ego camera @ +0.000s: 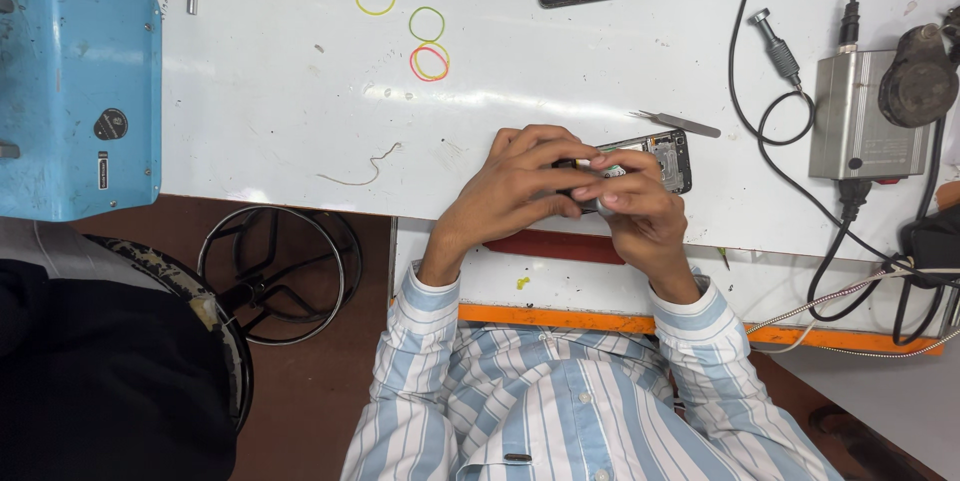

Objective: The person uses a precision screwdriver to remove screws from a disassembled smartphone chassis. They then use tweezers to lift and remove a metal shielding plate from the phone's interior.

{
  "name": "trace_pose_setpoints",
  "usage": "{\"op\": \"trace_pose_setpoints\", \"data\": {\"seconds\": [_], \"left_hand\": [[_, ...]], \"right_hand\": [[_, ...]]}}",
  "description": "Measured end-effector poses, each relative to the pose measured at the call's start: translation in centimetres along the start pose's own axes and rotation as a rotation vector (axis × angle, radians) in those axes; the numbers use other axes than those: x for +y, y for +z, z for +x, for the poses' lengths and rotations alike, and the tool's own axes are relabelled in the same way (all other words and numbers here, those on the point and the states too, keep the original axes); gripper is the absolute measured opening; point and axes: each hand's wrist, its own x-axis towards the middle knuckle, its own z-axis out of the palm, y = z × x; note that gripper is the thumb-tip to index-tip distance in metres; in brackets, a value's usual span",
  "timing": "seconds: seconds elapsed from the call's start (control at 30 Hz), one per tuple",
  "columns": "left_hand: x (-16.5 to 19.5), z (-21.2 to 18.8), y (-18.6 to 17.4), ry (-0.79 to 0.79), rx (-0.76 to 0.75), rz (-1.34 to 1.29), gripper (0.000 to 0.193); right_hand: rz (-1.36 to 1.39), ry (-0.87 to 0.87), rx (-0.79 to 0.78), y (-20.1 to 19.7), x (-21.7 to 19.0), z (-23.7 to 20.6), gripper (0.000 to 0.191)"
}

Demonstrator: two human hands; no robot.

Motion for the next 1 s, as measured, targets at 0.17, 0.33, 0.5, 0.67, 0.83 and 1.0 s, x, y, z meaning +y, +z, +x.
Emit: {"op": "trace_pose_setpoints", "data": {"seconds": [0.17,0.33,0.5,0.67,0.83,1.0], "left_hand": [[0.5,0.2,-0.1,-0.231,-0.091,-0.030,0.038],[0.6,0.3,-0.2,-0.115,-0.031,-0.058,0.052],[0.3,0.3,-0.1,-0.131,-0.013,-0.028,0.031],[0.1,0.1,-0.3,-0.205,-0.041,-0.149,0.053],[-0.4,-0.2,-0.2,-0.126,0.017,-0.205,0.033],[-1.0,-0.4,-0.3,-0.197,0.078,-0.271,0.046]], "right_hand": [[-0.085,-0.141,0.013,0.4,0.2,0.5,0.040],[-0.014,-0.090,0.008,0.5,0.1,0.4,0.036],[-0.134,-0.090,0.012,0.2,0.0,0.2,0.056],[-0.025,-0.060,-0.012,0.2,0.6,-0.2,0.041],[-0.093,-0.066,-0.010,0.1,1.0,-0.3,0.040],[-0.064,0.006,0.009,0.1,0.9,-0.3,0.040]]}}
